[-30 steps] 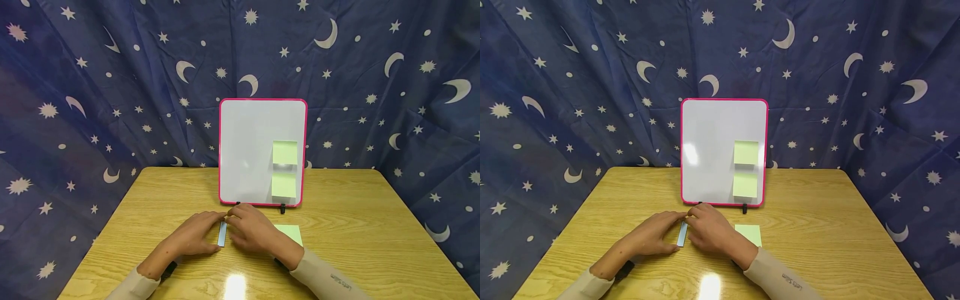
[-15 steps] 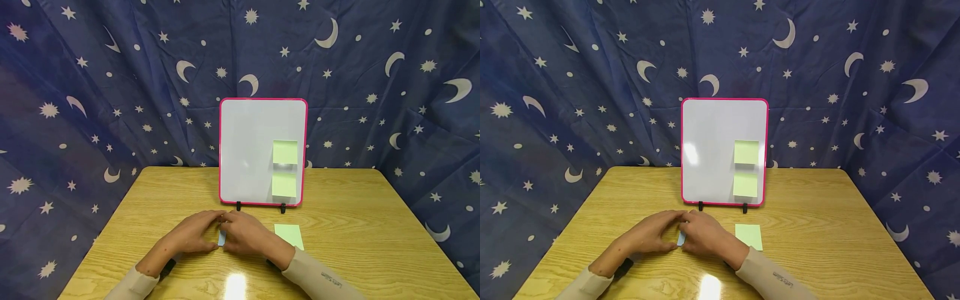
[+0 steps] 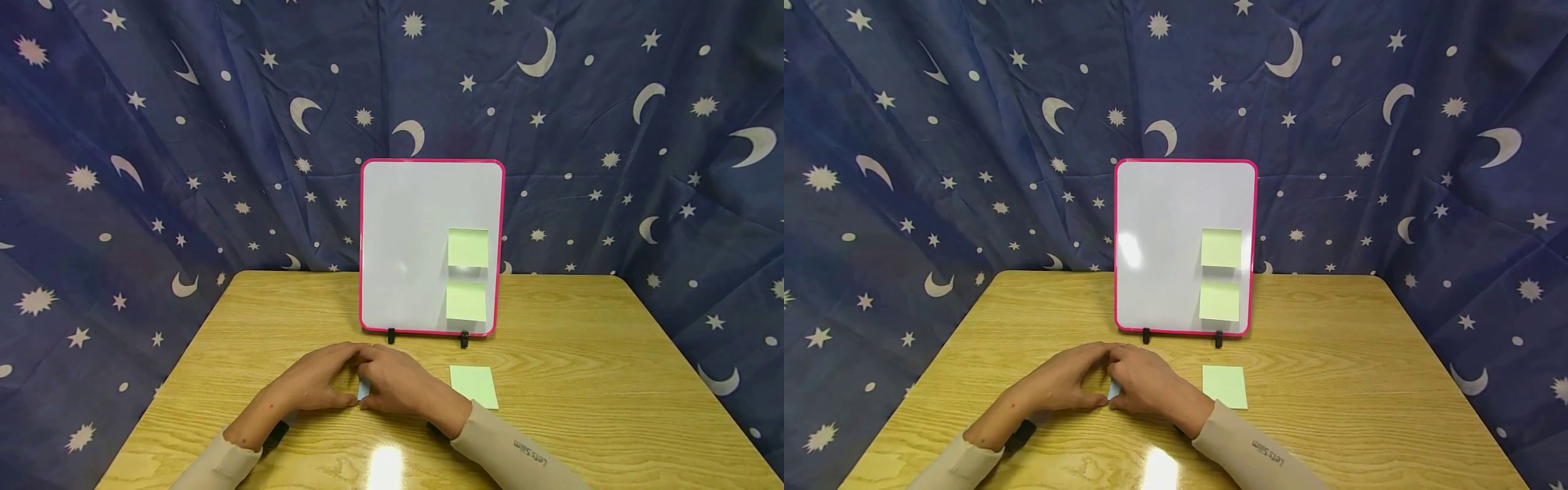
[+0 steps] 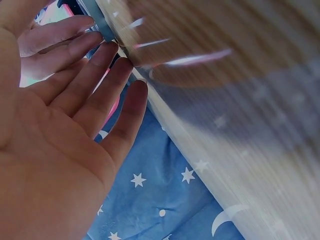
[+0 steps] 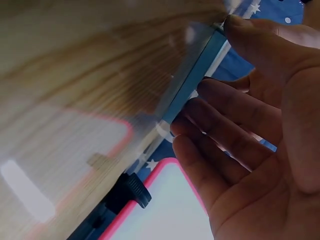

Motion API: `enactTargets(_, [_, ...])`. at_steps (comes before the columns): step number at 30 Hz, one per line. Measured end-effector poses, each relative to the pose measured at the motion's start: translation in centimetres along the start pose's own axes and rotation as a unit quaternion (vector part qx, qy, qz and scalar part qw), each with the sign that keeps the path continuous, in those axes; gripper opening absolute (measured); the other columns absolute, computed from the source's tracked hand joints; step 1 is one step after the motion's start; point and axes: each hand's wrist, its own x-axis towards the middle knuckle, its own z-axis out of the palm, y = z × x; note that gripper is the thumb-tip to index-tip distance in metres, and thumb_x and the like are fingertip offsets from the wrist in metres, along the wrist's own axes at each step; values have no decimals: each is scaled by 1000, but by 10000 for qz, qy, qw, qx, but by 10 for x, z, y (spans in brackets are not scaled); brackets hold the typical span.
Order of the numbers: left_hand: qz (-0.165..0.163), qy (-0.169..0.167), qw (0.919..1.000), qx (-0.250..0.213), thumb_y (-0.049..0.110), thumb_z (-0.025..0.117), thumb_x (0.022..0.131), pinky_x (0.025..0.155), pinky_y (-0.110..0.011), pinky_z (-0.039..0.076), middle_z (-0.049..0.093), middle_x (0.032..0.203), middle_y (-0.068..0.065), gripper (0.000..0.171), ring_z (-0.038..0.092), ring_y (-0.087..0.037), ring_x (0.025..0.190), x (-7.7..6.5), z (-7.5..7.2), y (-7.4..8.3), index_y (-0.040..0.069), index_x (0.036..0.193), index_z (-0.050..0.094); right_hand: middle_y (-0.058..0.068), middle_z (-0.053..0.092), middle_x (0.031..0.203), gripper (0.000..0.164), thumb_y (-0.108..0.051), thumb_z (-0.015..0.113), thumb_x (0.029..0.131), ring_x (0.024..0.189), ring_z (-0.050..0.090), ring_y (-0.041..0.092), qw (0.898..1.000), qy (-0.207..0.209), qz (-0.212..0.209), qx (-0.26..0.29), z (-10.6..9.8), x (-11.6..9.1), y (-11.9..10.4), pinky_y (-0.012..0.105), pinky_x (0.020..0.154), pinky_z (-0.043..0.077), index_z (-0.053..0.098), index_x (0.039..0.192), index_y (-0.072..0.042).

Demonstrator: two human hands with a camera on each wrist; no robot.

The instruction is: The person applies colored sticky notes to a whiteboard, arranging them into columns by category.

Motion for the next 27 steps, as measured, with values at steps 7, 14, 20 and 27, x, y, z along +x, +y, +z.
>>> enactTargets(7, [22, -35, 10000, 20, 32, 91, 83, 113, -44, 48, 58, 148, 9, 79, 55, -13, 137, 1, 0, -1, 25, 152, 53, -1, 69, 127, 27, -43, 85, 90, 106, 62, 14, 9999, -21, -25, 106, -1, -1, 0, 23, 90, 53, 81, 97, -17])
enactTargets(14, [55, 0, 9999, 134, 35, 90, 84, 111, -42, 49, 60, 144, 10, 75, 57, -11, 133, 3, 2, -2, 26, 149, 55, 1, 70, 125, 16, -30, 76, 98, 105, 64, 15, 9998, -9, -84, 163, 0, -1, 0, 25, 90, 54, 82, 101, -15])
enactTargets(20, [29, -34, 9999, 144, 33, 91, 83, 112, -43, 49, 60, 146, 8, 77, 57, -13, 134, 3, 2, -1, 23, 150, 55, 2, 73, 122, 18, -18, 65, 102, 105, 68, 16, 9997, 177, -123, 139, 1, 0, 2, 28, 91, 56, 82, 95, -15])
enactTargets(27, [-10, -35, 9999, 146, 34, 91, 83, 113, -44, 47, 59, 148, 6, 79, 56, -15, 137, 2, 1, -1, 22, 152, 54, 0, 76, 115, 21, -11, 66, 101, 105, 71, 16, 9985, 461, -12, 307, 3, 0, 2, 29, 91, 57, 81, 87, -15])
